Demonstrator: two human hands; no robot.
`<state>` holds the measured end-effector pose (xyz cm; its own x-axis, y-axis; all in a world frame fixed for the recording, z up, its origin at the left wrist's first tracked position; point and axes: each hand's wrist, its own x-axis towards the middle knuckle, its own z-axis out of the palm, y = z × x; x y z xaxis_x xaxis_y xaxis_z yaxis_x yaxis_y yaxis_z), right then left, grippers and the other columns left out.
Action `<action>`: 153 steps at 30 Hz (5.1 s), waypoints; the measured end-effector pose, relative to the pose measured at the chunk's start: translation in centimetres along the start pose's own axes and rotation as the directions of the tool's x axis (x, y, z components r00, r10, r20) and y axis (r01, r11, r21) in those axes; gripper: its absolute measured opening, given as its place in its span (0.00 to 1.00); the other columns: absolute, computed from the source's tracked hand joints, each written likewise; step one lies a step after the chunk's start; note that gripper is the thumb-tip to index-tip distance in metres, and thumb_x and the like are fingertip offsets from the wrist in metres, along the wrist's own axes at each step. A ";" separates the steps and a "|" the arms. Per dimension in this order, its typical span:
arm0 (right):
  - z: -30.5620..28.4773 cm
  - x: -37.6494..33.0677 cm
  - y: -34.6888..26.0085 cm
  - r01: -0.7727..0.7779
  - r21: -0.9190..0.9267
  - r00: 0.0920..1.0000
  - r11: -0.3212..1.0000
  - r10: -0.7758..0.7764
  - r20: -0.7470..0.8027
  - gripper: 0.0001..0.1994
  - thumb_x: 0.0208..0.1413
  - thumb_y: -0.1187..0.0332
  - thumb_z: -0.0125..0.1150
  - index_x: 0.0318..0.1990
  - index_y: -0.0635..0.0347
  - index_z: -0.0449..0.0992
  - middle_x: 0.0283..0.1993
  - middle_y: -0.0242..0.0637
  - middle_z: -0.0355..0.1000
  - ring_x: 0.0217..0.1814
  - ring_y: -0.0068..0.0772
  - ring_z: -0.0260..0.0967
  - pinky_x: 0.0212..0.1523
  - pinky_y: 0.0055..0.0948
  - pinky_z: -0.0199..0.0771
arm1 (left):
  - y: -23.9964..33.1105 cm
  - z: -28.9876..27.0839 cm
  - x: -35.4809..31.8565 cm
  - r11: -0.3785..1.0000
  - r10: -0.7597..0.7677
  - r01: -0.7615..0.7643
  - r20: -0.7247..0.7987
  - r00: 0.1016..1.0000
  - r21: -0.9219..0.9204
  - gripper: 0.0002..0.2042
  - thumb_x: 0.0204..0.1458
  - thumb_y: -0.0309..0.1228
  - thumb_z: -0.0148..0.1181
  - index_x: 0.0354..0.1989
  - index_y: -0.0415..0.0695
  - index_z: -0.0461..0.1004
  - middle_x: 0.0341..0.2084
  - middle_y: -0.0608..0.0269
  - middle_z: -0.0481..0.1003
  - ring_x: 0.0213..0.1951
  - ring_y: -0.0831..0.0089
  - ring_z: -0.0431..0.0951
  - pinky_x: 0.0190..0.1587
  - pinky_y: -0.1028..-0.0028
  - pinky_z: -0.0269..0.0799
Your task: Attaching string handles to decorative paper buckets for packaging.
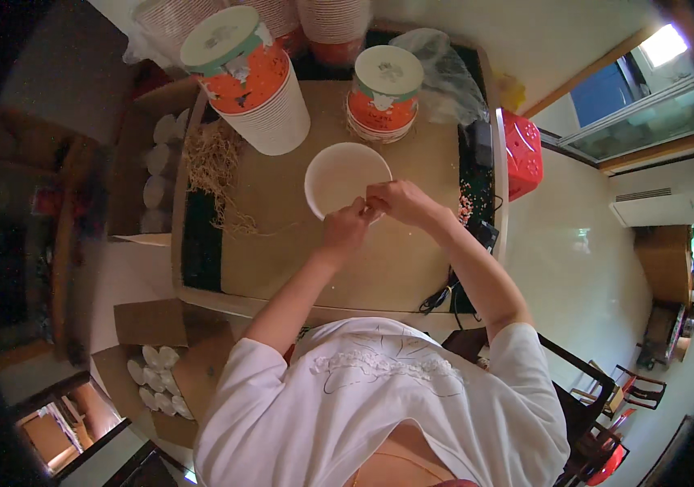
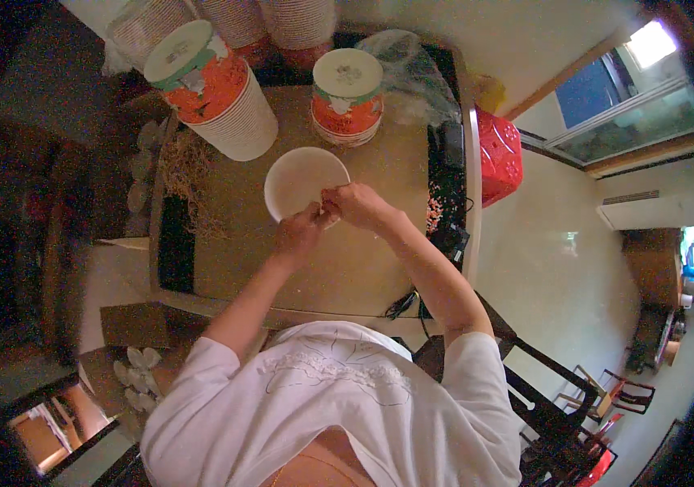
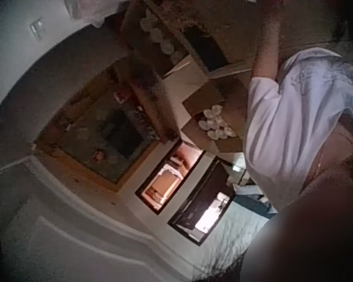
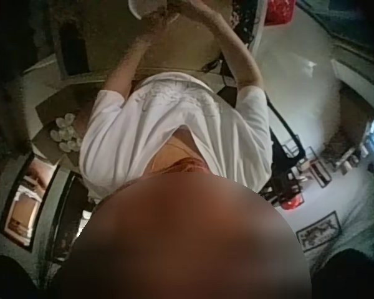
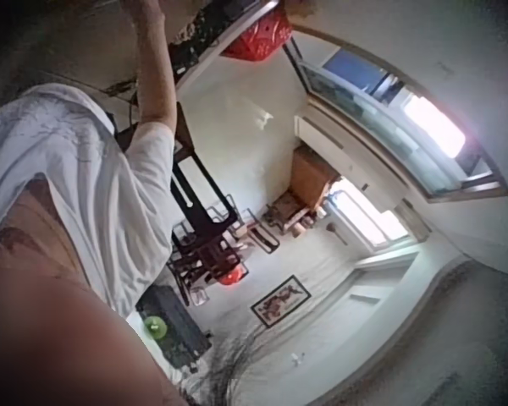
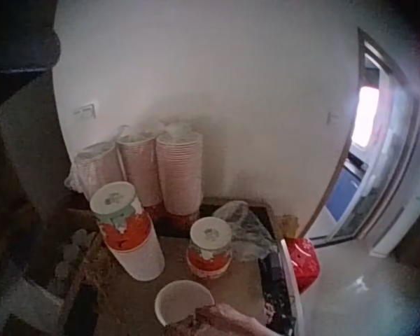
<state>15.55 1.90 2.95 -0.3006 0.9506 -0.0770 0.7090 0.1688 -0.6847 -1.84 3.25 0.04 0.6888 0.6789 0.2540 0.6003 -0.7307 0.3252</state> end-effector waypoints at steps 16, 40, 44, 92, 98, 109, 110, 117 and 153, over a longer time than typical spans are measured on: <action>2.5 -5.0 -1.1 -0.015 0.161 0.873 0.987 0.092 -0.478 0.04 0.47 0.74 0.58 0.31 0.63 0.73 0.36 0.42 0.69 0.39 0.44 0.68 0.39 0.34 0.69 | -0.3 -0.3 0.9 0.121 -0.230 0.671 0.637 0.735 -0.731 0.06 0.55 0.32 0.53 0.33 0.43 0.72 0.23 0.72 0.71 0.19 0.83 0.65 0.17 0.81 0.59; 8.9 -6.0 -3.9 -0.087 0.183 0.514 0.979 0.201 -0.834 0.13 0.46 0.82 0.56 0.40 0.59 0.76 0.42 0.39 0.71 0.43 0.40 0.68 0.45 0.32 0.68 | 0.1 0.3 0.2 -0.424 -0.162 0.699 0.807 0.567 -0.576 0.05 0.50 0.31 0.58 0.29 0.43 0.75 0.16 0.74 0.66 0.16 0.86 0.61 0.13 0.84 0.47; 8.9 -6.7 -3.4 -0.069 0.200 0.570 0.977 0.203 -0.796 0.13 0.47 0.82 0.55 0.41 0.59 0.75 0.43 0.40 0.70 0.44 0.39 0.68 0.45 0.30 0.68 | 0.2 -0.8 0.5 -0.326 -0.237 0.752 0.820 0.522 -0.573 0.04 0.50 0.27 0.58 0.31 0.40 0.76 0.16 0.73 0.68 0.14 0.87 0.59 0.13 0.85 0.48; 7.2 -6.2 -2.6 -0.120 0.462 0.695 0.879 0.407 -0.593 0.05 0.46 0.71 0.63 0.30 0.61 0.75 0.30 0.38 0.67 0.28 0.35 0.68 0.28 0.30 0.69 | 1.9 -1.7 0.0 0.558 -0.327 0.433 0.292 0.899 -0.708 0.08 0.49 0.25 0.58 0.37 0.37 0.74 0.26 0.64 0.76 0.26 0.81 0.73 0.29 0.82 0.69; 7.3 -6.3 -2.7 -0.114 0.471 0.699 0.875 0.408 -0.588 0.04 0.46 0.72 0.62 0.30 0.60 0.75 0.30 0.39 0.66 0.27 0.36 0.67 0.28 0.31 0.68 | 1.6 -2.1 -0.1 0.581 -0.366 0.475 0.309 0.878 -0.661 0.04 0.48 0.26 0.59 0.30 0.39 0.77 0.20 0.66 0.75 0.21 0.83 0.70 0.26 0.81 0.66; 6.2 -5.8 -3.8 -0.105 0.507 0.716 0.855 0.419 -0.559 0.05 0.47 0.73 0.61 0.32 0.60 0.73 0.30 0.37 0.67 0.26 0.30 0.66 0.28 0.27 0.68 | 1.6 -2.3 0.0 0.481 -0.383 0.470 0.305 0.872 -0.740 0.05 0.48 0.25 0.60 0.32 0.38 0.76 0.24 0.66 0.76 0.25 0.83 0.73 0.31 0.81 0.68; 6.3 -5.8 -3.7 -0.104 0.506 0.716 0.856 0.418 -0.559 0.05 0.47 0.73 0.61 0.32 0.60 0.73 0.30 0.37 0.67 0.26 0.30 0.66 0.28 0.27 0.68 | 1.7 -2.3 0.0 0.466 -0.364 0.427 0.273 0.891 -0.775 0.05 0.49 0.25 0.59 0.33 0.38 0.76 0.24 0.66 0.76 0.26 0.82 0.73 0.31 0.81 0.68; 6.6 -5.7 -3.5 -0.070 0.633 0.715 0.771 0.481 -0.508 0.05 0.49 0.75 0.59 0.33 0.62 0.72 0.27 0.37 0.70 0.26 0.22 0.64 0.28 0.23 0.67 | 1.8 -2.3 0.1 0.600 -0.313 0.404 0.263 0.913 -0.690 0.05 0.50 0.24 0.57 0.35 0.40 0.75 0.26 0.66 0.76 0.29 0.82 0.74 0.33 0.81 0.69; 8.5 -5.3 -3.9 -0.001 0.675 0.613 0.737 0.534 -0.582 0.03 0.53 0.73 0.59 0.33 0.62 0.72 0.19 0.27 0.62 0.23 0.13 0.53 0.22 0.17 0.58 | 3.2 -1.5 0.9 0.680 -0.415 0.273 -0.051 0.908 -0.680 0.02 0.52 0.24 0.53 0.31 0.39 0.71 0.21 0.61 0.73 0.23 0.75 0.72 0.27 0.76 0.67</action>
<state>8.96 -5.96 -0.11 0.5654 0.8248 0.0090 0.0923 -0.0524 -0.9944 0.11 1.65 2.69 0.3556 0.9238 0.1421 0.3198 -0.2631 0.9102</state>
